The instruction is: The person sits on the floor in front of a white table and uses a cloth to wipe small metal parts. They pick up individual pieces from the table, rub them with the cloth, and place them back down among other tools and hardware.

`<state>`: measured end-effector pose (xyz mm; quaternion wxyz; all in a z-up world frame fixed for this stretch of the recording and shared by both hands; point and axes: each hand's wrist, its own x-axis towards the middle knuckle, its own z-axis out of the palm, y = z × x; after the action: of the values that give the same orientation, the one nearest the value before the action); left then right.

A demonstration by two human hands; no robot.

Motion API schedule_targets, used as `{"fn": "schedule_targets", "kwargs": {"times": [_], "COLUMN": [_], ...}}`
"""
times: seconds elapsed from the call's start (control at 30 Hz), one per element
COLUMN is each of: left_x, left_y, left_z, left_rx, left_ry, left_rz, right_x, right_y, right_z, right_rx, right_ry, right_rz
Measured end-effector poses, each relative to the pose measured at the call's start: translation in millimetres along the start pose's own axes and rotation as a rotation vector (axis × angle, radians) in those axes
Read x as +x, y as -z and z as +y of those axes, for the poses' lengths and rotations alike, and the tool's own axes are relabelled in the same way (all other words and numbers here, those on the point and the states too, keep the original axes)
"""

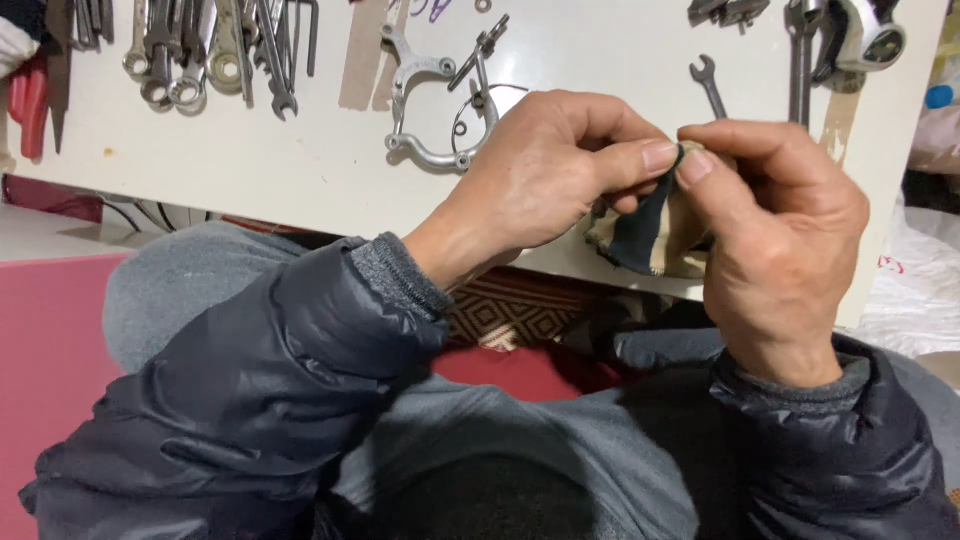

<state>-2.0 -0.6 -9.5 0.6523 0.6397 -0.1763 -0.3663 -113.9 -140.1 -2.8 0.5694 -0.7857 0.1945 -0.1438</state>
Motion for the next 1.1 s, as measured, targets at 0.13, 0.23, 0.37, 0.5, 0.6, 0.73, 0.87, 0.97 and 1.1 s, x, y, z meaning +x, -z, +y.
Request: {"fn": "schedule_targets", "kwargs": {"times": [0.13,0.23,0.37,0.5,0.6,0.73,0.87,0.97,1.1], "left_x": [2.3,3.3,3.4,7.5,0.9,1.7,4.0,3.3,2.6], "left_y": [-4.6,-8.2,-8.4,-7.6,-9.7,-8.9,-4.9,-4.0,-2.1], "left_z": [-12.1,-13.4,-10.1,-13.6,-8.4,-7.7,-8.9,-10.8,-10.1], "left_rx": [0.110,0.124,0.183,0.174,0.238,0.160,0.086,-0.002,0.207], "left_ry": [-0.153,-0.187,-0.209,-0.185,-0.212,-0.185,-0.129,-0.105,-0.186], "left_rz": [0.046,0.087,0.117,0.101,0.116,0.104,0.117,0.075,0.077], "right_x": [4.2,6.8,7.6,5.1,11.1,9.9,-1.1,-2.6,2.7], "right_y": [-1.4,-2.1,3.4,3.5,2.8,4.7,4.5,6.8,9.2], "right_z": [9.7,10.6,18.4,15.9,12.7,14.1,8.5,12.7,15.0], "right_rx": [0.003,0.082,0.057,-0.043,0.018,-0.010,-0.161,-0.209,0.024], "right_ry": [-0.054,-0.085,-0.027,-0.019,-0.078,-0.018,0.200,0.238,0.034], "right_rz": [0.070,0.071,0.095,0.058,0.081,0.097,-0.072,-0.092,-0.059]}}
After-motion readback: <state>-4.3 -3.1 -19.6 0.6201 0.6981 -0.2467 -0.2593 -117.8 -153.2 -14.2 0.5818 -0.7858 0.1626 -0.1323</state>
